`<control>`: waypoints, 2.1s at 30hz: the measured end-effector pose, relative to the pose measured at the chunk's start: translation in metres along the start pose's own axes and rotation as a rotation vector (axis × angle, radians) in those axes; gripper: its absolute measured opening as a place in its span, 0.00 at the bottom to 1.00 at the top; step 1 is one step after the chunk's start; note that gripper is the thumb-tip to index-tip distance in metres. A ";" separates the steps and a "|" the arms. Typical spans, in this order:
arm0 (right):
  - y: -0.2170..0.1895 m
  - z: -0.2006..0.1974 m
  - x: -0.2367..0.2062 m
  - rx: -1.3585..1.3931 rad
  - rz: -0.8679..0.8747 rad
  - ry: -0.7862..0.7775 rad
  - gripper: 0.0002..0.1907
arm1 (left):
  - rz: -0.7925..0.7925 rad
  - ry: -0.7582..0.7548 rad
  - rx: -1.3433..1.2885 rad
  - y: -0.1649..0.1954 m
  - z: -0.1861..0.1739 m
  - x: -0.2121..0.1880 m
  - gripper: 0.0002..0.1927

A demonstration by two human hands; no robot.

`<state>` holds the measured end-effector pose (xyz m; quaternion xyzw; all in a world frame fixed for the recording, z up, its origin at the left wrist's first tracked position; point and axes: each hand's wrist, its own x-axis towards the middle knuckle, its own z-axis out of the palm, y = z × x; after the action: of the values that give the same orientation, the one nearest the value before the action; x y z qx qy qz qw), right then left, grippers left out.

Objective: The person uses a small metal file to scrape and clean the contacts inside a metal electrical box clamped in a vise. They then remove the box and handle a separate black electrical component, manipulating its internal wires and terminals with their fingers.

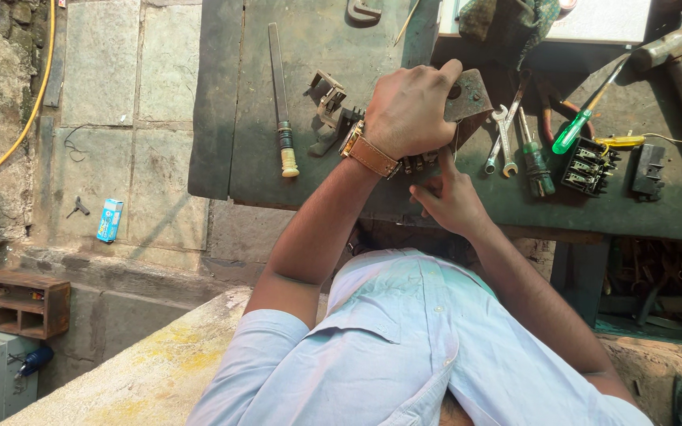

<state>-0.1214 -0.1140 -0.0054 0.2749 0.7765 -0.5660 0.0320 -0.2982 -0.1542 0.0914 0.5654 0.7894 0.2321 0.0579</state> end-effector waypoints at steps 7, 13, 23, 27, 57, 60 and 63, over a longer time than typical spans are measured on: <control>0.020 0.006 0.008 -0.699 -0.090 0.200 0.44 | -0.024 -0.030 -0.012 0.004 -0.004 -0.002 0.22; 0.021 0.000 0.009 -0.727 0.060 0.119 0.44 | -0.033 -0.043 0.000 0.003 -0.001 -0.001 0.21; 0.018 0.002 0.008 -0.931 0.017 0.195 0.38 | -0.039 -0.006 -0.041 -0.001 0.004 -0.004 0.23; 0.016 0.002 0.008 -0.961 -0.026 0.239 0.34 | -0.020 0.037 -0.028 -0.004 0.007 -0.006 0.24; 0.019 0.005 0.005 -1.114 -0.110 0.254 0.44 | -0.058 0.034 -0.048 -0.016 0.023 -0.002 0.22; 0.021 0.006 0.006 -1.123 -0.107 0.261 0.37 | -0.043 0.052 -0.051 -0.015 0.023 -0.003 0.22; 0.023 0.007 0.005 -1.113 -0.133 0.271 0.39 | -0.034 0.032 -0.050 -0.016 0.023 -0.004 0.22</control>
<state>-0.1170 -0.1137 -0.0296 0.2373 0.9702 -0.0329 0.0362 -0.3026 -0.1555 0.0636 0.5467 0.7935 0.2597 0.0633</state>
